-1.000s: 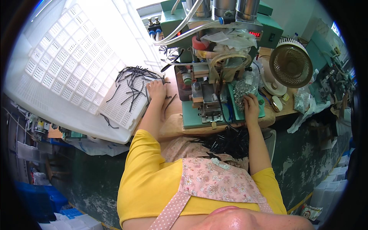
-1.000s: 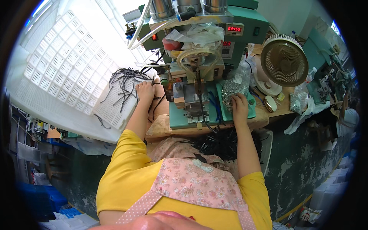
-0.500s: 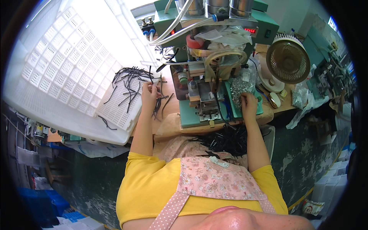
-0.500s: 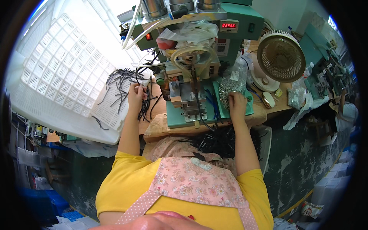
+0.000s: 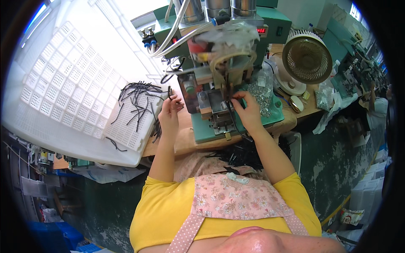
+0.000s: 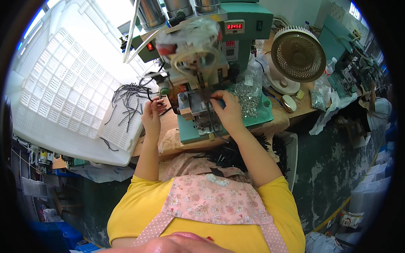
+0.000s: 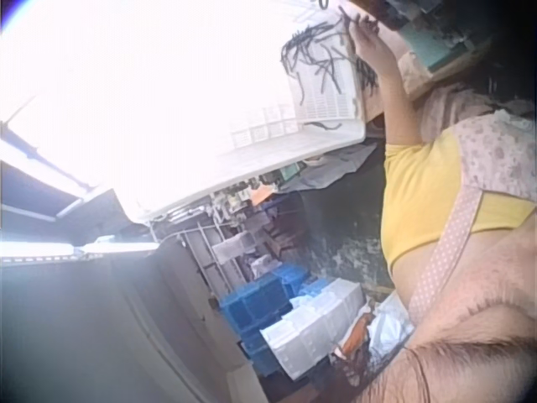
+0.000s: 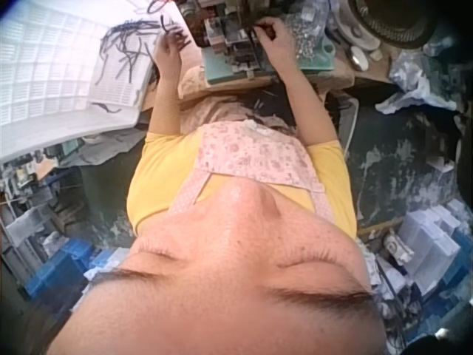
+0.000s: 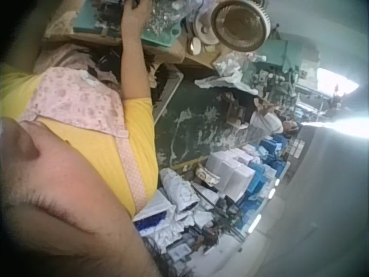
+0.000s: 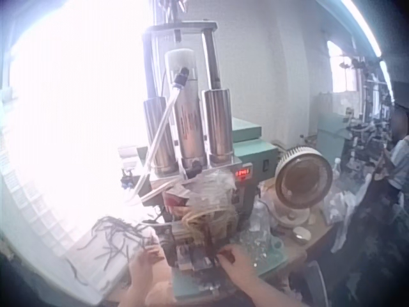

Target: The person repeatedly picks small black components and metal fasteners, inserts them into a press machine, and removes the assembled units. The person places finished units into a white basket and continues the cycle.

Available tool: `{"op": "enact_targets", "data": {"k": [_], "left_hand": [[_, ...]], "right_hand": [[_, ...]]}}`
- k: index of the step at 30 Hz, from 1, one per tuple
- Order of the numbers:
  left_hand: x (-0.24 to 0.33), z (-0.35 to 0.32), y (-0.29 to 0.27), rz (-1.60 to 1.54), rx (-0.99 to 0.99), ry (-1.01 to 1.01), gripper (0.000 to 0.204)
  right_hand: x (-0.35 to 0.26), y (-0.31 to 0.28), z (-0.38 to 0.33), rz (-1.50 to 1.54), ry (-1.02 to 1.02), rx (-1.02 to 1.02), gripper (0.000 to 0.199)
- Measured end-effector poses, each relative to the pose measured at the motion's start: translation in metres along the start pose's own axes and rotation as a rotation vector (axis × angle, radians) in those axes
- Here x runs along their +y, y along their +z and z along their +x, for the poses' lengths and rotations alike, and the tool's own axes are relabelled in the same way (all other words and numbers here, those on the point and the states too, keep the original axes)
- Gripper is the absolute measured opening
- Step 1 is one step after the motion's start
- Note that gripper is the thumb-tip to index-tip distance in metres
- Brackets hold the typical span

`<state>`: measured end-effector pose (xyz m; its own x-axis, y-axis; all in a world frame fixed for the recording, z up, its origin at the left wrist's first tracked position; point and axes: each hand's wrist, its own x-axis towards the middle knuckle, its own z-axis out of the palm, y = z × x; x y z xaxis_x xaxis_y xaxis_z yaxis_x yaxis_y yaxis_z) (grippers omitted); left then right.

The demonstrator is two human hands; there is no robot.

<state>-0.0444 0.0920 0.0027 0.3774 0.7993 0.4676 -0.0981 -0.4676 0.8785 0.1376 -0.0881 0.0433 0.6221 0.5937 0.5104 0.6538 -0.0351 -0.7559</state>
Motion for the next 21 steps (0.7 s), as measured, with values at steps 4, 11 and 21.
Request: {"op": "enact_targets", "data": {"k": [4, 11, 21], "left_hand": [[0.056, -0.019, 0.023, 0.323, 0.007, 0.609, 0.015], [0.076, -0.040, 0.076, 0.127, -0.302, 0.874, 0.036], [0.093, 0.007, 0.048, -0.334, -0.045, 0.176, 0.024]], "right_hand": [[0.001, 0.009, -0.002, 0.295, 0.045, 0.007, 0.019], [0.000, 0.007, 0.001, 0.320, 0.094, -0.048, 0.021], [0.010, 0.016, -0.003, 0.483, 0.168, -0.046, 0.017]]}}
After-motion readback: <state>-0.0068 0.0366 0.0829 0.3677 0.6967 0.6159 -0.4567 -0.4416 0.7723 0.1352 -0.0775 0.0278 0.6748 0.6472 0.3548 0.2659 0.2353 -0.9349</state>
